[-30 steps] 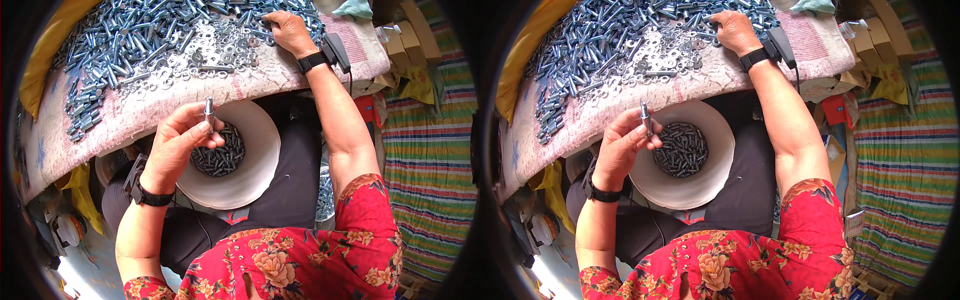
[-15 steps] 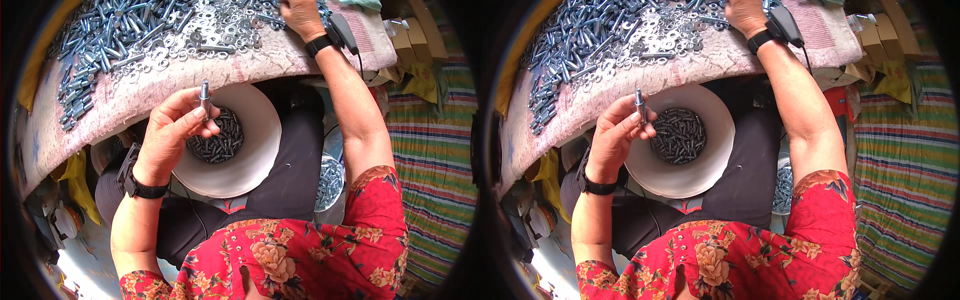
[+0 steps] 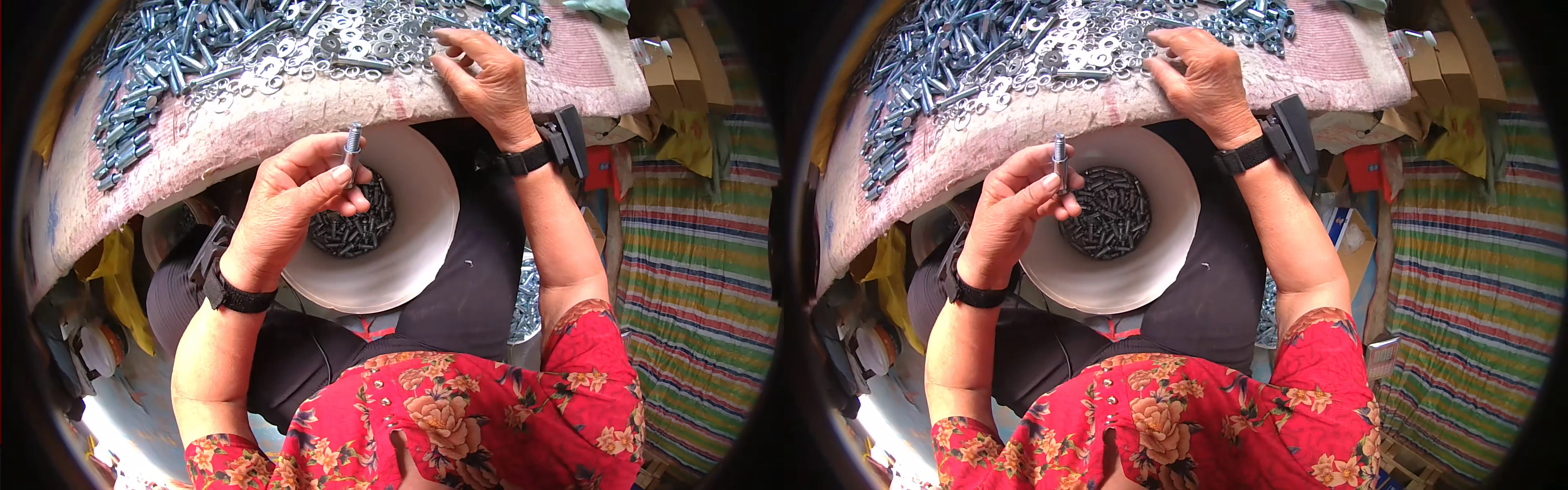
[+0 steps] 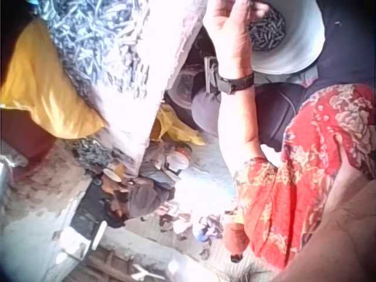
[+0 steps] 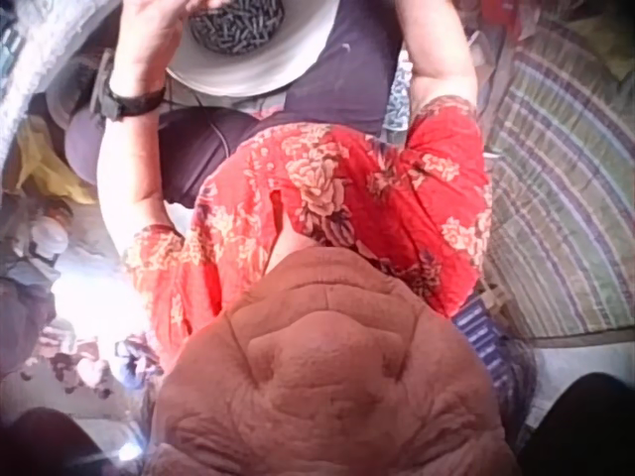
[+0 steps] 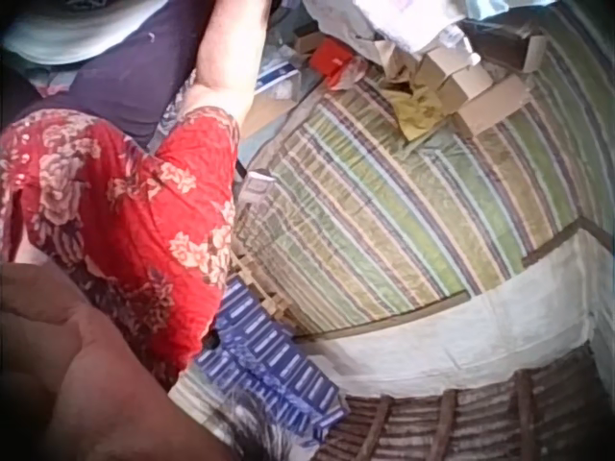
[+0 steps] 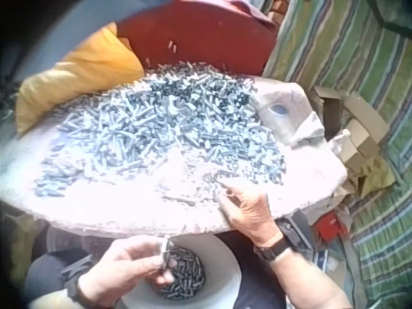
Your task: Manually assembling washers onto bolts and placing the finished items into a bucket.
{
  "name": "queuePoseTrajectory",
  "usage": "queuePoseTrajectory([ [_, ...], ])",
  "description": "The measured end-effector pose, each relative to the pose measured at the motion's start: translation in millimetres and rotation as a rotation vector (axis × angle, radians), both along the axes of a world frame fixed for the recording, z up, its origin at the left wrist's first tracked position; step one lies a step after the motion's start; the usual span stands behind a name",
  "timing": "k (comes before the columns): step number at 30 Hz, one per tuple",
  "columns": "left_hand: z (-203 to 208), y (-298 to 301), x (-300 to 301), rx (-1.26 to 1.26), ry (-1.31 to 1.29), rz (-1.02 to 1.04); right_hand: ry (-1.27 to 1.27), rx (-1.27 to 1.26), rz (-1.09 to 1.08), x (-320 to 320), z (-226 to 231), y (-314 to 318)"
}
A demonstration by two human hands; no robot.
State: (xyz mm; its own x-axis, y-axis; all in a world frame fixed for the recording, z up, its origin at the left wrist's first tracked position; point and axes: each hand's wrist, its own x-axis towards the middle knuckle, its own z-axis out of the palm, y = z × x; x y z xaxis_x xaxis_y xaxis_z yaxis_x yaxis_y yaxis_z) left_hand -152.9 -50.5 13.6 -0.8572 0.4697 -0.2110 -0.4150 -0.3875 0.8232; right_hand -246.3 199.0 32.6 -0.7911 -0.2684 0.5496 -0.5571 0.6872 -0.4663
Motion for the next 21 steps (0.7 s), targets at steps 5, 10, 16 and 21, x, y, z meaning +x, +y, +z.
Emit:
queuePoseTrajectory([
  [5,0.8,1.5,0.1,0.002,0.016,-0.015,0.136,0.234,0.171,-20.2,-5.2,1.8],
  [10,3.4,3.4,-0.7,0.01,0.027,-0.018,0.096,0.213,-0.044,-17.8,-6.3,41.4],
  [16,2.4,6.9,-0.3,0.008,0.021,-0.035,-0.182,-0.215,-0.257,-30.5,-14.1,74.6],
  [21,3.7,8.9,0.0,-0.005,0.016,-0.029,-0.124,-0.144,-0.247,-33.7,-9.9,76.9],
])
